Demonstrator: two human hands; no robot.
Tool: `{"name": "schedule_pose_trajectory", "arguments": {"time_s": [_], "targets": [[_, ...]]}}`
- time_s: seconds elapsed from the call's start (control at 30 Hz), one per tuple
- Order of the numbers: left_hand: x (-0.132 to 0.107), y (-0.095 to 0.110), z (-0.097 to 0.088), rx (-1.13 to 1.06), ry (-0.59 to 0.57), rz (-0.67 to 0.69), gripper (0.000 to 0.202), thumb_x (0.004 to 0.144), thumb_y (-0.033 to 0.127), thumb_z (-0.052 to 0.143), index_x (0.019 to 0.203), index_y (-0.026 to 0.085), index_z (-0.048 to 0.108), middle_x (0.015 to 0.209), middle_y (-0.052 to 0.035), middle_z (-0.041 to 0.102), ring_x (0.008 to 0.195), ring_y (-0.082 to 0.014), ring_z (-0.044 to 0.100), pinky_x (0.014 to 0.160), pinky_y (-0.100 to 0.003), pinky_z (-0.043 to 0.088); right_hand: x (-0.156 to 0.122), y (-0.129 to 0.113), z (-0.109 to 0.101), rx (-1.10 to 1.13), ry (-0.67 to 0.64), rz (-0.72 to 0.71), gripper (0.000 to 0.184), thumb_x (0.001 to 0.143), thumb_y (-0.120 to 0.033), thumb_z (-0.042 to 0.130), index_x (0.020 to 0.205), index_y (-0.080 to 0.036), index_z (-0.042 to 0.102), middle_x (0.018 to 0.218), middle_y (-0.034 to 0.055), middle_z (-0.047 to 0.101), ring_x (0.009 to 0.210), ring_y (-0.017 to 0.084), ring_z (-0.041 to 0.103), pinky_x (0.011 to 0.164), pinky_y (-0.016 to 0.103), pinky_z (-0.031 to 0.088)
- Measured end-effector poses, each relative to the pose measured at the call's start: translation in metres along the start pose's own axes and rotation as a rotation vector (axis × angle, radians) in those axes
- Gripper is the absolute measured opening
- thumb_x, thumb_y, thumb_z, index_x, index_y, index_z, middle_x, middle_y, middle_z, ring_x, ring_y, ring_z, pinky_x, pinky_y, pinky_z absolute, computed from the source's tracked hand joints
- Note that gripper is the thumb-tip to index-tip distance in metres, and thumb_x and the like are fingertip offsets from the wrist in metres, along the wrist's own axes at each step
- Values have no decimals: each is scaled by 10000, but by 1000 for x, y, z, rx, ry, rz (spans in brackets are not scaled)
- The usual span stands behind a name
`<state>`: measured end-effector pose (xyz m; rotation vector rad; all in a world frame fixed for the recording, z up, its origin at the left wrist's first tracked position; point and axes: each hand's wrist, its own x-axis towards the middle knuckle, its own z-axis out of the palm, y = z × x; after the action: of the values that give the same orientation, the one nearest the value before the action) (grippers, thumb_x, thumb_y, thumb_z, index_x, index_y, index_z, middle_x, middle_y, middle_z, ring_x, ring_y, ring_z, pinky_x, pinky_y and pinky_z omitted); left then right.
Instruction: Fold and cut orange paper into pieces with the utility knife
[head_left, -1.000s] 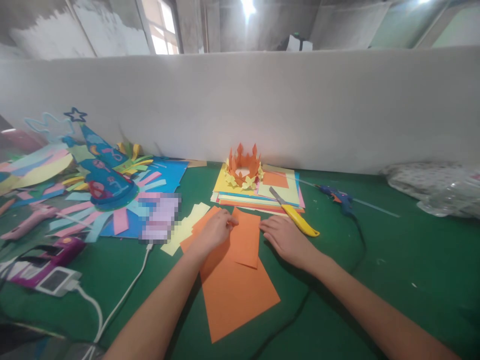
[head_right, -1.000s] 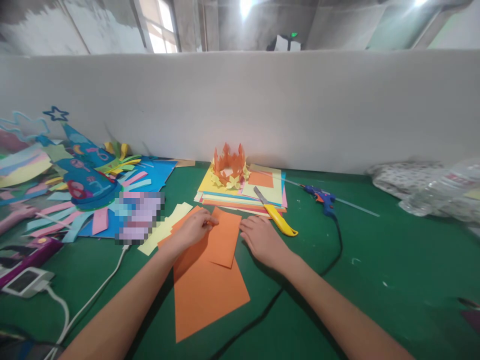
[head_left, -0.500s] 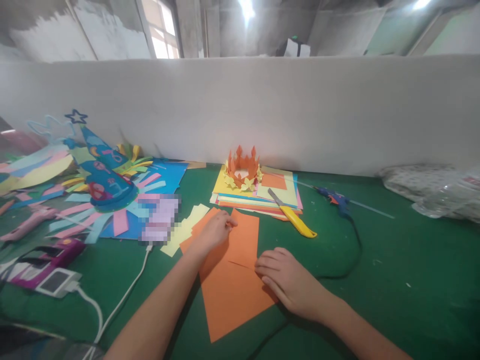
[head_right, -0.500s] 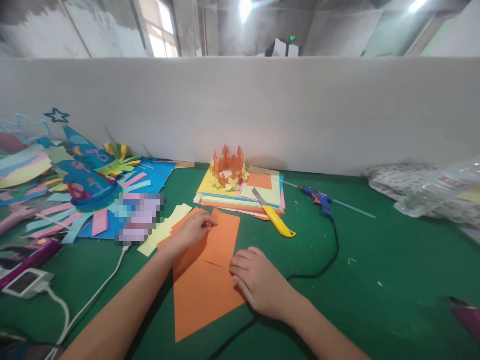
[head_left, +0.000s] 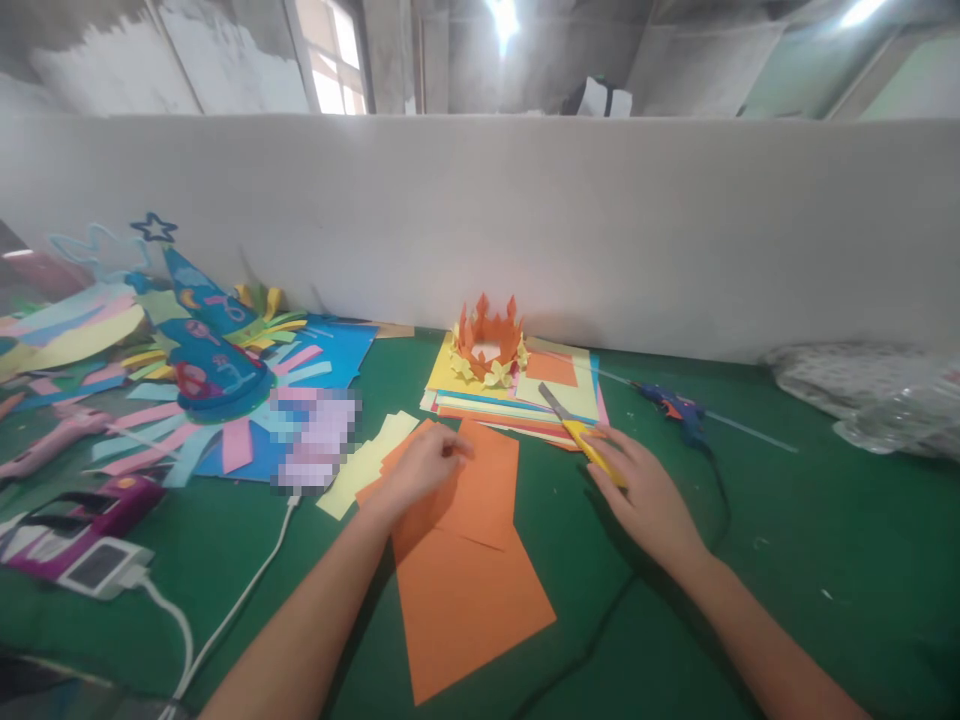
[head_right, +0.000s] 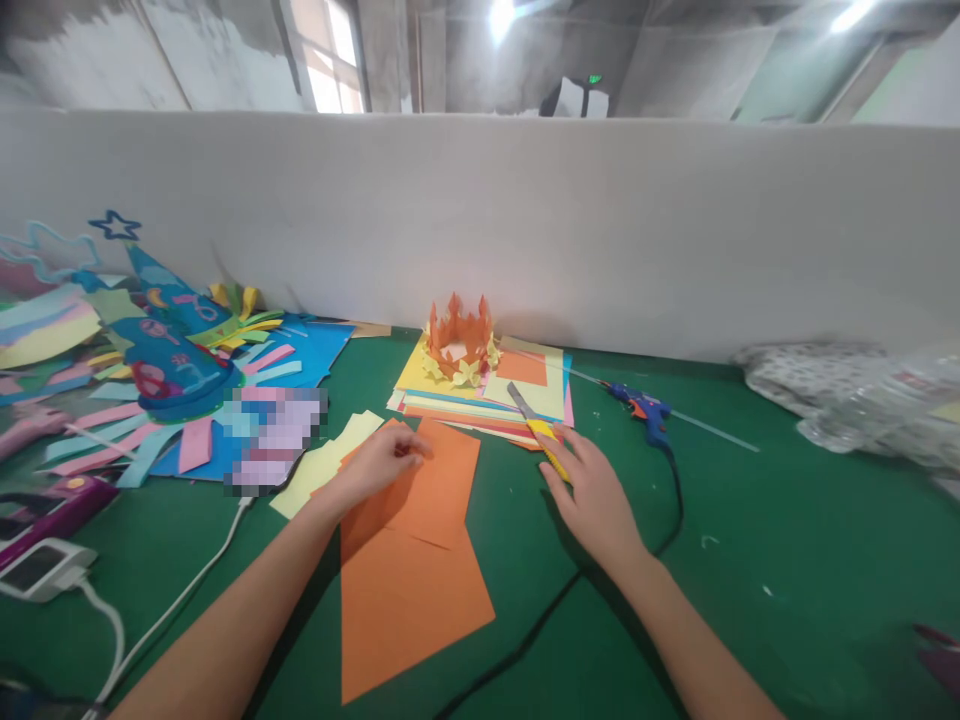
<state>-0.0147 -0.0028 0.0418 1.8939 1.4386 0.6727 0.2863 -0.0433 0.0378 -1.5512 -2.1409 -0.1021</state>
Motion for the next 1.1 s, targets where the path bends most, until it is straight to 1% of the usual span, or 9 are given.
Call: {"name": "schedule_pose_trajectory", "arguments": {"time_s": [0.07, 0.13, 0.27, 0.43, 0.5, 0.6, 0.7, 0.83, 1.1], "targets": [[-2, 6, -9, -122, 37, -28, 159, 745, 217, 555, 852, 191, 671, 942, -31, 686, 851, -162, 629, 763, -252, 491, 2, 7, 1, -35, -37, 33, 424, 940, -349, 334, 1260, -161, 539, 1320, 150, 498, 1191, 292, 476, 978, 471, 404], [-4, 11, -16, -187, 74, -55, 130, 726, 235, 570, 809, 178, 653, 925, -28, 692, 836, -159, 623, 778, -256, 482, 4, 10, 3, -42, -73, 55, 433, 935, -345, 348, 1298, -167, 501, 1318, 142, 501, 1191, 288, 480, 970, 457, 414], [-3, 10, -21, -96, 105, -93, 201, 728, 205, 520, 889, 187, 639, 973, -17, 677, 743, -135, 593, 697, -242, 476, 10, 10, 13, -37, -137, 47, 452, 918, -316, 395, 1355, -206, 429, 1289, 109, 532, 1163, 273, 505, 937, 426, 437], [-3, 2, -21, 23, 93, -169, 315, 664, 112, 477, 935, 175, 626, 893, -32, 668, 638, -132, 577, 587, -231, 442, 20, 14, 20, -81, -118, 53, 482, 853, -195, 406, 1331, -145, 445, 1123, 142, 630, 966, 293, 594, 811, 428, 472], [-3, 1, -24, 52, 83, -183, 260, 676, 139, 488, 890, 170, 632, 859, -34, 671, 625, -139, 586, 574, -230, 431, 19, 14, 15, -54, -112, 58, 515, 810, -158, 408, 1323, -145, 450, 1100, 134, 636, 945, 288, 599, 819, 427, 465], [-5, -1, -31, 90, 60, -205, 130, 709, 217, 513, 738, 170, 630, 747, -28, 671, 598, -151, 592, 549, -228, 412, 10, 8, -3, 102, -164, 23, 542, 771, -158, 430, 1312, -194, 459, 1215, 106, 572, 1073, 271, 555, 900, 406, 442], [-5, -5, -36, 115, 43, -247, 177, 739, 269, 500, 648, 165, 610, 654, -33, 658, 537, -152, 584, 502, -228, 386, -6, -1, -23, 272, -397, -57, 581, 776, -132, 411, 1327, -313, 454, 1255, 45, 529, 1028, 210, 580, 831, 318, 483], [-4, -7, -37, 137, 20, -287, 246, 766, 290, 465, 606, 167, 606, 624, -42, 659, 488, -146, 577, 489, -233, 377, -27, -11, -42, 357, -580, -63, 609, 767, -101, 413, 1327, -334, 469, 1172, 40, 545, 810, 152, 606, 668, 237, 496], [-4, -2, -34, 172, 14, -329, 297, 780, 313, 455, 563, 179, 606, 496, -33, 597, 472, -166, 578, 511, -246, 390, -49, -25, -56, 428, -645, -62, 426, 877, -228, 448, 1279, -335, 540, 1044, 53, 573, 855, 164, 594, 744, 256, 498]]}}
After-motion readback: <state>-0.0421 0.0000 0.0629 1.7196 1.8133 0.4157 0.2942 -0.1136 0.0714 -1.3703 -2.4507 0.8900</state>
